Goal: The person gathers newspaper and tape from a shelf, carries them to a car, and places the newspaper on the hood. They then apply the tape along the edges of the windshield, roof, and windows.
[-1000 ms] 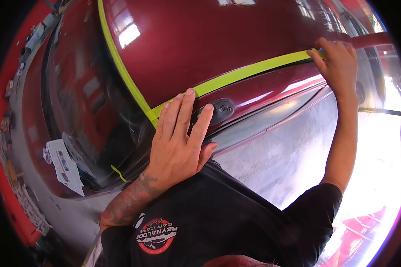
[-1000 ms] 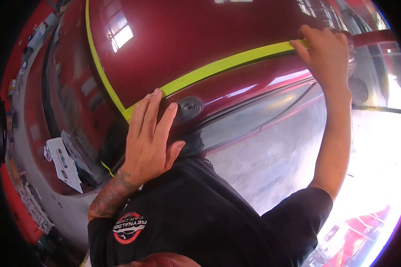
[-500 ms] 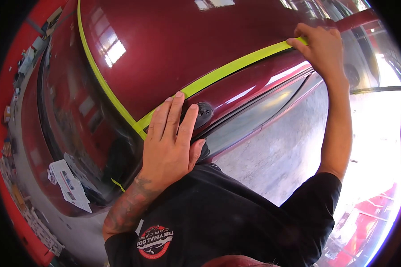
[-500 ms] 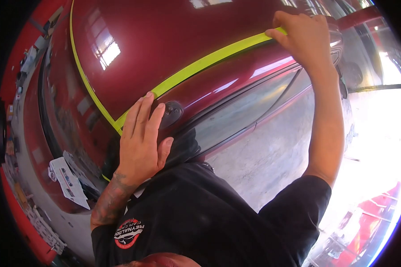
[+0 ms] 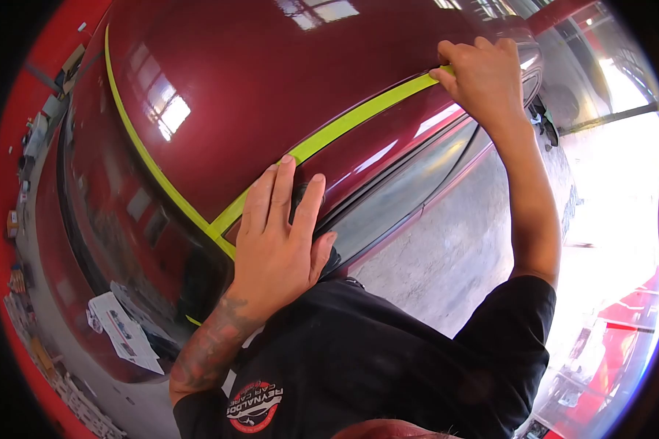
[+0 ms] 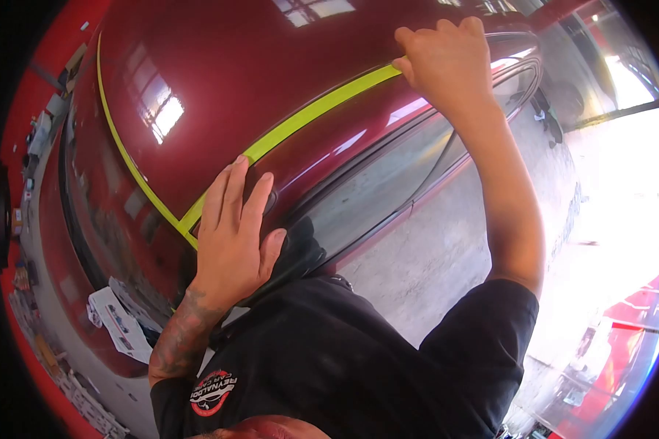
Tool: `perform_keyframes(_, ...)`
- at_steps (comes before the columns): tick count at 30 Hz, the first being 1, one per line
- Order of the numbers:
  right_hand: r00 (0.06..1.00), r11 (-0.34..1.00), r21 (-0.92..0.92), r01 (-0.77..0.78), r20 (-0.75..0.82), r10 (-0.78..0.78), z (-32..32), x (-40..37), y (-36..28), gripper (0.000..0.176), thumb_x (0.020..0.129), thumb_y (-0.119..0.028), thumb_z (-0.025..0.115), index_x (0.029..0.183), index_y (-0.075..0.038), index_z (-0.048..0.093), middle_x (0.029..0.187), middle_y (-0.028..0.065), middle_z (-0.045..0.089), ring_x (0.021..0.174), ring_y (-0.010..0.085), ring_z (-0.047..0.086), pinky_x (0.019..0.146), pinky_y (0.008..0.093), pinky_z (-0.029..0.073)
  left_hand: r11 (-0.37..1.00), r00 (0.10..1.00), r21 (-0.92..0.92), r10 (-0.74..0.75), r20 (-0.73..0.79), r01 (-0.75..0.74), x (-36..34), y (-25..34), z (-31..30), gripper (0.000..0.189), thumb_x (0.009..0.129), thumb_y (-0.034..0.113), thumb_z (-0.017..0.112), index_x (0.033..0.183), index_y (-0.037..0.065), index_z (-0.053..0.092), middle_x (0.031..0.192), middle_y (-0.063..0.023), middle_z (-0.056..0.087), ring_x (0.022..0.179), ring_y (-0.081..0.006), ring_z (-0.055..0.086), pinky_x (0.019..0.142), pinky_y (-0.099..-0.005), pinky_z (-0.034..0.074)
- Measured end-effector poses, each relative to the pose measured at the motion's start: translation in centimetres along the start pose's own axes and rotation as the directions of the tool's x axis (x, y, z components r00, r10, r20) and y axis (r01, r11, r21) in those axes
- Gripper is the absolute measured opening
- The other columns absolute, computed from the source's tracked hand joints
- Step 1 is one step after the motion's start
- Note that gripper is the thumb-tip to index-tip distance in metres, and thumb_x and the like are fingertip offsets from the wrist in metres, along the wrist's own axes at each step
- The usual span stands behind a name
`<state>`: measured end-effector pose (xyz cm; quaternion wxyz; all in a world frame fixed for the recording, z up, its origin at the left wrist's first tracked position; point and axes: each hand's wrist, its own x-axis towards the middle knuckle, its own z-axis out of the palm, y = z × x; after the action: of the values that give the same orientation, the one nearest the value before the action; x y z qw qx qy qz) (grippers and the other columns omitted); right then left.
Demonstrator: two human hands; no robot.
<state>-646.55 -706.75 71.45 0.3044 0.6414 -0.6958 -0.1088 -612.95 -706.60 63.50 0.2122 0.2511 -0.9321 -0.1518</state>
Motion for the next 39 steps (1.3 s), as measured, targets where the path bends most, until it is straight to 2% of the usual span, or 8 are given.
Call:
perform_keyframes(3, 1.0, 1.0, -0.02, -0.015, 0.019, 0.015, -0.1, 0.0, -0.2, 0.025, 0.086, -0.037, 0.075, 0.102, -0.018, 0.069, 0.077, -0.0009, 0.07, 0.083, 0.0174, 0.065, 0.081, 0.0385, 0.04, 0.999, 0.999, 0.028, 0.024, 0.022, -0.024, 1.4, 0.6, 0.5, 0.069, 0.082, 0.017, 0.073, 0.144, 0.0, 0.045, 0.151, -0.0304, 0.036, 0.135, -0.0457, 0.039, 0.111, -0.0529, 0.035)
perform_keyframes(5, 1.0, 1.0, -0.007, -0.019, 0.022, 0.02, 0.2, 0.0, -0.2, 0.024, 0.086, -0.036, 0.075, 0.101, -0.018, 0.069, 0.078, -0.0009, 0.071, 0.084, 0.0174, 0.065, 0.082, 0.0384, 0.04, 0.998, 0.999, 0.057, 0.039, 0.019, -0.04, 2.1, 1.0, 0.9, 0.069, 0.083, 0.019, 0.073, 0.144, 0.0, 0.045, 0.15, -0.0306, 0.037, 0.135, -0.0454, 0.04, 0.111, -0.0526, 0.035)
perform_keyframes(6, 0.999, 1.0, 0.004, -0.008, -0.037, 0.008, 0.6, -0.2, -0.1, 0.022, 0.086, -0.035, 0.075, 0.098, -0.018, 0.068, 0.076, -0.002, 0.07, 0.081, 0.0181, 0.064, 0.08, 0.0378, 0.039, 0.996, 0.999, 0.072, 0.046, 0.017, -0.047, 2.4, 1.2, 1.0, 0.069, 0.084, 0.019, 0.073, 0.144, 0.0, 0.045, 0.15, -0.0306, 0.037, 0.135, -0.0452, 0.04, 0.111, -0.0525, 0.035)
perform_keyframes(16, 0.999, 0.999, -0.038, -0.013, -0.037, 0.011, 0.2, 0.2, -0.6, 0.023, 0.084, -0.037, 0.076, 0.092, -0.017, 0.067, 0.076, -0.0014, 0.07, 0.081, 0.0177, 0.065, 0.082, 0.0384, 0.041, 0.976, 0.996, 0.202, 0.077, 0.045, -0.085, 5.1, 2.4, 1.9, 0.068, 0.087, 0.027, 0.071, 0.145, 0.001, 0.045, 0.148, -0.0306, 0.039, 0.135, -0.0436, 0.04, 0.11, -0.0523, 0.035)
perform_keyframes(30, 0.99, 1.0, 0.014, 0.001, -0.14, 0.001, 0.9, -0.3, -1.1, 0.018, 0.083, -0.031, 0.077, 0.089, -0.017, 0.069, 0.075, -0.0024, 0.071, 0.081, 0.0168, 0.064, 0.081, 0.0377, 0.04, 0.955, 0.978, 0.226, 0.205, -0.033, -0.192, 11.0, 4.3, 5.2, 0.058, 0.092, 0.031, 0.066, 0.14, 0.002, 0.048, 0.142, -0.0313, 0.045, 0.129, -0.0427, 0.045, 0.106, -0.0516, 0.039)
perform_keyframes(33, 0.991, 1.0, 0.023, 0.004, -0.131, -0.001, 0.8, -0.5, -0.9, 0.017, 0.083, -0.031, 0.077, 0.089, -0.017, 0.069, 0.075, -0.0027, 0.071, 0.081, 0.017, 0.064, 0.081, 0.0379, 0.04, 0.949, 0.977, 0.246, 0.211, -0.036, -0.196, 12.6, 5.0, 6.1, 0.056, 0.093, 0.032, 0.064, 0.139, 0.002, 0.048, 0.14, -0.0308, 0.046, 0.127, -0.0422, 0.046, 0.105, -0.0513, 0.04)
perform_keyframes(36, 0.982, 0.999, 0.04, 0.007, -0.188, 0.001, 1.2, -0.8, -0.8, 0.015, 0.081, -0.028, 0.078, 0.086, -0.017, 0.068, 0.074, -0.002, 0.071, 0.081, 0.0187, 0.064, 0.081, 0.039, 0.04, 0.942, 0.981, 0.285, 0.191, -0.018, -0.178, 12.8, 5.2, 6.2, 0.055, 0.094, 0.032, 0.063, 0.139, 0.003, 0.048, 0.14, -0.0303, 0.047, 0.128, -0.0418, 0.046, 0.106, -0.0511, 0.04)
perform_keyframes(39, 0.998, 0.999, -0.035, 0.038, -0.042, -0.039, 0.7, -0.4, -0.8, 0.021, 0.087, -0.028, 0.074, 0.104, -0.016, 0.07, 0.076, -0.0022, 0.07, 0.079, 0.0148, 0.062, 0.077, 0.0347, 0.04, 0.939, 0.978, 0.289, 0.205, -0.033, -0.187, 12.7, 4.9, 6.2, 0.054, 0.095, 0.032, 0.062, 0.139, 0.004, 0.048, 0.14, -0.0293, 0.048, 0.13, -0.0416, 0.046, 0.107, -0.0511, 0.04)
